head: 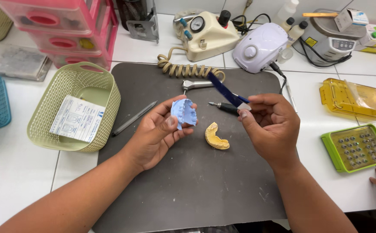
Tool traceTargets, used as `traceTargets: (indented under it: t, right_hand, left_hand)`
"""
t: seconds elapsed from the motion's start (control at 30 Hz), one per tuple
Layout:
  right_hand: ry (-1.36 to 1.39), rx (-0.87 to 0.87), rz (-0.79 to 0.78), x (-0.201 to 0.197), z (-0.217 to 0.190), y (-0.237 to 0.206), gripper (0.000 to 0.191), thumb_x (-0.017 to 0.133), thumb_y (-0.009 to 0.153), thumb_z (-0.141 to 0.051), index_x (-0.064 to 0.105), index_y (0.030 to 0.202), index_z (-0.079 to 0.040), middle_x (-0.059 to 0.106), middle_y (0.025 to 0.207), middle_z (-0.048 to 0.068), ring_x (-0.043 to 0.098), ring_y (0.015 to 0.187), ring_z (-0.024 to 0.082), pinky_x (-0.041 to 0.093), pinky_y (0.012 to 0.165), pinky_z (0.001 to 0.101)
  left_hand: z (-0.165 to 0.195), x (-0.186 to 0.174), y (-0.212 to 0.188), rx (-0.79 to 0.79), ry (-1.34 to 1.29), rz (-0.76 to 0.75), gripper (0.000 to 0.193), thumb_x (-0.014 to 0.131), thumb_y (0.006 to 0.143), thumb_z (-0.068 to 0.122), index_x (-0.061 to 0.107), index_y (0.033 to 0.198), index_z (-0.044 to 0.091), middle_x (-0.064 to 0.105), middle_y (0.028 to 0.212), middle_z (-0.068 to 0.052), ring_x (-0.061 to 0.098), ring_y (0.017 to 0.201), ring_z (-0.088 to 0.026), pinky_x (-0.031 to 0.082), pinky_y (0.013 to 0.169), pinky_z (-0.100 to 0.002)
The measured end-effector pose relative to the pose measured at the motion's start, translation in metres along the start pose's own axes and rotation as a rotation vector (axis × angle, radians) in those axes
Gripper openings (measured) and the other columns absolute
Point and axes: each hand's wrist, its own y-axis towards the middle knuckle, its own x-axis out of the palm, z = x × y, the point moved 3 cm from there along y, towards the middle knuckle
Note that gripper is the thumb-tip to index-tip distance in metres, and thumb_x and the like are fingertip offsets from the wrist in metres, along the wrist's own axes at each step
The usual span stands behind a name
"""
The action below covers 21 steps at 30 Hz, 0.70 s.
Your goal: The person uses a rotary handpiece to grind and shape a small tooth-like object, then repeatedly fits it into a yellow dental cast and checks alignment with a blue opposing cast. The person also uses a red strip to verify occlusion between the casts. The task ends with the prosthesis still being adjusted.
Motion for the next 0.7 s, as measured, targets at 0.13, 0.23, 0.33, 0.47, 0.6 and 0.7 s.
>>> traceTargets:
  t: [0.13, 0.23, 0.33, 0.47, 0.6, 0.7]
  right_hand:
    - [-0.003, -0.080, 0.018, 0.001, -0.001, -0.001, 0.014, 0.069, 0.096, 0.007, 0.063, 0.108, 0.003, 0.072, 0.104, 0.013, 0.074, 0.096, 0.015, 0.064, 0.087, 0.0272]
    - [0.033, -0.130, -0.040, 0.001, 0.002, -0.006, 0.012, 0.068, 0.098, 0.008, 0.064, 0.107, 0.003, 0.070, 0.109, 0.014, 0.073, 0.099, 0.015, 0.064, 0.090, 0.0282]
    - [0.031, -0.156, -0.093, 0.001, 0.006, -0.011, 0.014, 0.070, 0.096, 0.007, 0.065, 0.108, 0.003, 0.068, 0.111, 0.013, 0.070, 0.099, 0.014, 0.062, 0.088, 0.0264]
    - [-0.011, -0.201, -0.087, 0.002, 0.010, -0.011, 0.014, 0.073, 0.095, 0.006, 0.066, 0.107, 0.002, 0.062, 0.110, 0.010, 0.065, 0.095, 0.011, 0.059, 0.081, 0.0244]
    - [0.066, -0.141, -0.103, -0.002, 0.012, -0.008, 0.012, 0.069, 0.097, 0.005, 0.064, 0.107, 0.001, 0.063, 0.109, 0.010, 0.069, 0.095, 0.012, 0.062, 0.083, 0.0266]
    - [0.192, -0.067, -0.109, -0.003, 0.018, -0.005, 0.007, 0.068, 0.100, 0.003, 0.064, 0.105, 0.000, 0.067, 0.103, 0.010, 0.069, 0.091, 0.013, 0.064, 0.082, 0.0299]
  left_hand:
    - [-0.005, 0.005, 0.000, -0.070, -0.036, 0.007, 0.065, 0.064, 0.098, 0.031, 0.040, 0.153, 0.005, 0.060, 0.139, -0.016, 0.063, 0.114, -0.021, 0.056, 0.098, -0.038]
    - [-0.008, 0.006, 0.000, -0.106, -0.147, -0.024, 0.064, 0.059, 0.102, 0.037, 0.040, 0.154, 0.005, 0.062, 0.136, -0.019, 0.065, 0.106, -0.022, 0.058, 0.091, -0.037]
    - [-0.012, 0.007, 0.001, -0.134, -0.151, -0.010, 0.063, 0.057, 0.101, 0.040, 0.041, 0.152, 0.005, 0.062, 0.133, -0.019, 0.069, 0.105, -0.025, 0.059, 0.088, -0.038]
    - [-0.014, 0.009, 0.002, -0.115, -0.073, 0.012, 0.059, 0.060, 0.099, 0.036, 0.042, 0.147, 0.008, 0.061, 0.135, -0.017, 0.067, 0.107, -0.023, 0.059, 0.090, -0.040]
    - [-0.015, 0.009, 0.000, 0.062, 0.239, 0.015, 0.056, 0.067, 0.097, 0.029, 0.043, 0.144, 0.009, 0.057, 0.139, -0.013, 0.063, 0.116, -0.020, 0.057, 0.095, -0.037]
    - [-0.017, 0.008, -0.003, 0.139, 0.232, 0.013, 0.059, 0.072, 0.097, 0.020, 0.040, 0.146, 0.009, 0.051, 0.143, -0.011, 0.057, 0.121, -0.017, 0.054, 0.100, -0.036]
